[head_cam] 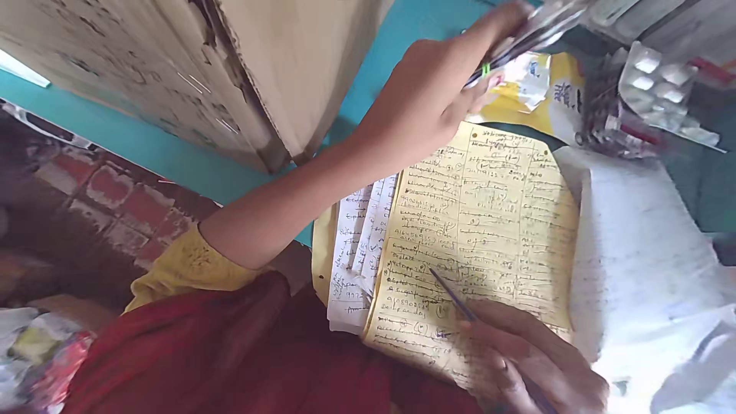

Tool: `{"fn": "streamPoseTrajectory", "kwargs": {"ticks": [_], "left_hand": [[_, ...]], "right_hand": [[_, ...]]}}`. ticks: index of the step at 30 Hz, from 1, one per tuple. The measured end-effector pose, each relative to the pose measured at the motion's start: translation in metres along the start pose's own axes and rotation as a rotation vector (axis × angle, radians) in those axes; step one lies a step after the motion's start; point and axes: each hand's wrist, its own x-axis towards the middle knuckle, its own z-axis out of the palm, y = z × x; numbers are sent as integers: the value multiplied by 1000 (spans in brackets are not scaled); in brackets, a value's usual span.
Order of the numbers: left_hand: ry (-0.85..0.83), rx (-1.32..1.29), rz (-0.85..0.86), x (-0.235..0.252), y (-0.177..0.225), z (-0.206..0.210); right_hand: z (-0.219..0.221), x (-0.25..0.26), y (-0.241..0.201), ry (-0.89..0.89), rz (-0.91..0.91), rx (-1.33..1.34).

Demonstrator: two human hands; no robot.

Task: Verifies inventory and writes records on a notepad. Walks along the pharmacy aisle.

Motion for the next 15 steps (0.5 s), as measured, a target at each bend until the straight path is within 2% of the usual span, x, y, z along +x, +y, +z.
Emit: {"fn": "streamPoseTrajectory", "kwargs": {"ticks": [3, 11, 15], "left_hand": [[-133, 67, -102, 1, 3, -1], [-457, 416, -131, 0, 5, 2], [-520, 500, -145, -1, 7, 5]], "right_hand": [[0, -4, 1, -40, -21, -21], [6, -10, 3, -9, 8, -17], [9, -12, 5, 10, 37, -48]]}}
